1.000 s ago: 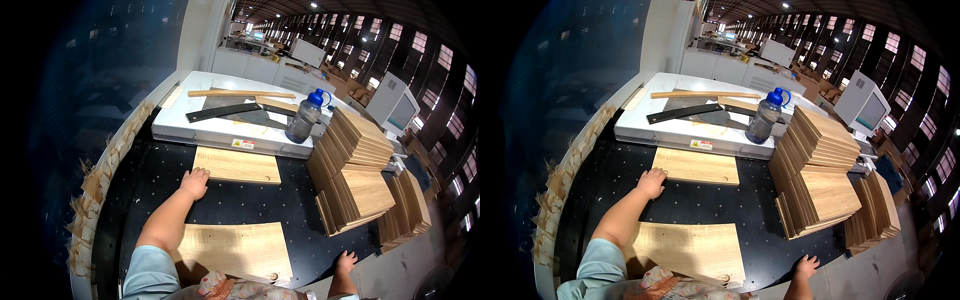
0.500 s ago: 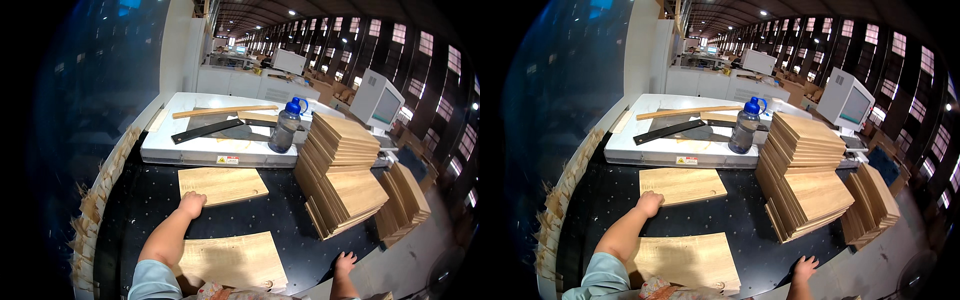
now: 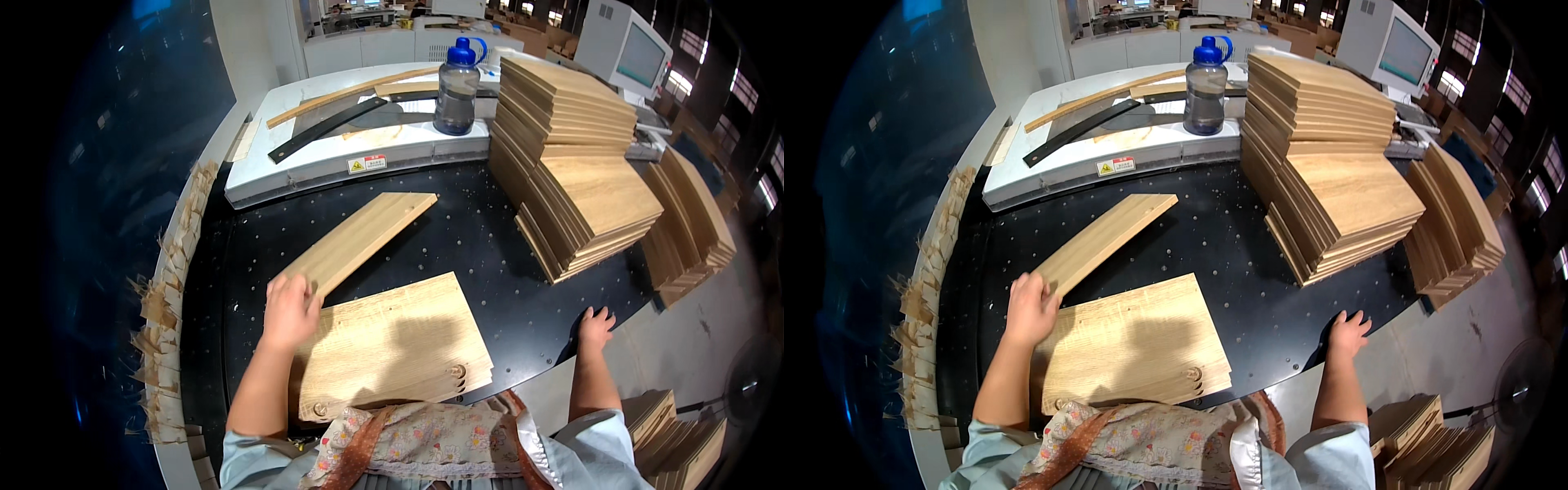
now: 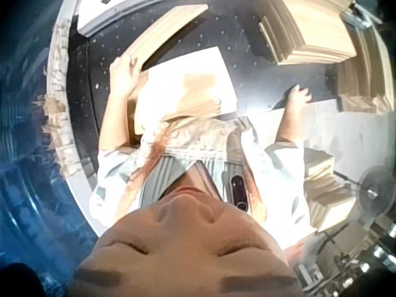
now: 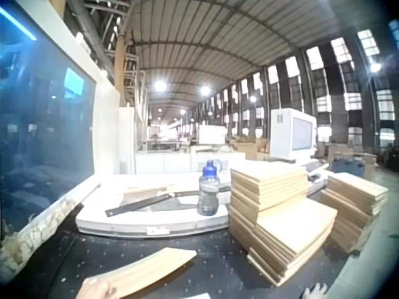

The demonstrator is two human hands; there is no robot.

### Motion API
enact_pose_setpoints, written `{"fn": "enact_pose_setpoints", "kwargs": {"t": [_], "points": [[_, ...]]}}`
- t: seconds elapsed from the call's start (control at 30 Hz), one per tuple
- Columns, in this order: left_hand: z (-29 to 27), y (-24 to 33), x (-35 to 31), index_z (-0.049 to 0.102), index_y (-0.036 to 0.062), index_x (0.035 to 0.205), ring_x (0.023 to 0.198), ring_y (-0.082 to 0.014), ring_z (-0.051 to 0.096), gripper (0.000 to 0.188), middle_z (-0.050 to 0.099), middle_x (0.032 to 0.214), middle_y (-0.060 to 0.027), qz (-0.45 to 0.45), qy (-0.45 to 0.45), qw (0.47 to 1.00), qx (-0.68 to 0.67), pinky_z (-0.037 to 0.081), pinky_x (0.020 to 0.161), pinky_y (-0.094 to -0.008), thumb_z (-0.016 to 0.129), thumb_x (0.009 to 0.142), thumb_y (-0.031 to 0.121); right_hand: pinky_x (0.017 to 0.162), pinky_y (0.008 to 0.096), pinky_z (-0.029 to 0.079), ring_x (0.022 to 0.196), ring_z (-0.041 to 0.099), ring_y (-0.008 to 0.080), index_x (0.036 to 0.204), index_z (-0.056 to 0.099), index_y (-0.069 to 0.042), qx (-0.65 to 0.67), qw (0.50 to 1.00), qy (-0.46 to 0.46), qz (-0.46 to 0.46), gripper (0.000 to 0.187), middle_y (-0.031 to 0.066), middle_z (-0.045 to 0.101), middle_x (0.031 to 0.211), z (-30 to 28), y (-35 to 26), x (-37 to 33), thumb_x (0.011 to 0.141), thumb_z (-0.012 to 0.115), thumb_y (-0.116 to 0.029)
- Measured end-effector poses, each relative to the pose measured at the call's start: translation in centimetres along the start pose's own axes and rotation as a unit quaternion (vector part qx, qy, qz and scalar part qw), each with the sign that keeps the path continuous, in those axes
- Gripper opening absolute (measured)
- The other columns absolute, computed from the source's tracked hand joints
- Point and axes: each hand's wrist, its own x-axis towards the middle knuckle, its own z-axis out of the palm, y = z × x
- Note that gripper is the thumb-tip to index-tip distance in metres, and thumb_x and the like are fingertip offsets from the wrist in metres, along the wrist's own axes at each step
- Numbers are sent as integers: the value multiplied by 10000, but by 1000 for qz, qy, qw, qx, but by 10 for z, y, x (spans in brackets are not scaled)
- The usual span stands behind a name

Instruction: The person picks up wooden panels from a workbench, turns them over to look at both sides, and places them onto a large stack on the right.

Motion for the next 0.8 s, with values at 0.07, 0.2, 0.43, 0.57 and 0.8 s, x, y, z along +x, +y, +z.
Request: {"fn": "enact_pose_setpoints", "kwargs": {"t": [0.07, 0.2, 0.43, 0.57, 0.8], "points": [[-12, 7, -35, 447, 69, 736, 767, -312, 484, 234, 498, 738, -117, 47, 11, 999, -9, 372, 733, -417, 667, 659, 92, 971, 485, 363, 1159, 377, 470, 1345, 368, -160, 0, 1000, 7, -4, 540, 152, 249, 1429, -1, 4, 1, 873, 470, -401], [-39, 15, -88, 459, 87, 655, 676, -308, 473, 234, 474, 651, -94, 70, -61, 994, -62, 369, 648, -387, 689, 613, 83, 971, 479, 358, 1154, 385, 471, 1340, 376, -161, -3, 1000, 16, -20, 541, 153, 262, 1425, 8, 10, 7, 869, 471, -408], [-53, 7, -100, 553, 64, 672, 618, -293, 518, 168, 537, 630, -93, -23, -68, 992, -101, 414, 610, -389, 711, 646, 114, 980, 476, 355, 1181, 371, 452, 1345, 369, -186, -3, 1000, 1, -9, 548, 118, 242, 1442, 5, 9, 6, 863, 467, -426], [-24, 6, -49, 514, 22, 1158, 1118, -357, 471, 500, 524, 1176, -188, 2, -101, 994, -52, 393, 934, -394, 699, 706, 126, 978, 480, 362, 1195, 359, 442, 1347, 369, -209, 20, 1000, -1, 7, 562, 95, 233, 1450, 2, 10, 5, 846, 487, -436], [35, 7, 0, 460, -32, 1220, 1144, -367, 442, 646, 517, 1165, -221, -118, -259, 959, 8, 294, 984, -442, 647, 759, 381, 993, 466, 349, 1204, 350, 462, 1383, 307, -199, -33, 997, -36, -60, 578, 112, 187, 1474, 5, 21, -2, 879, 417, -459]]}}
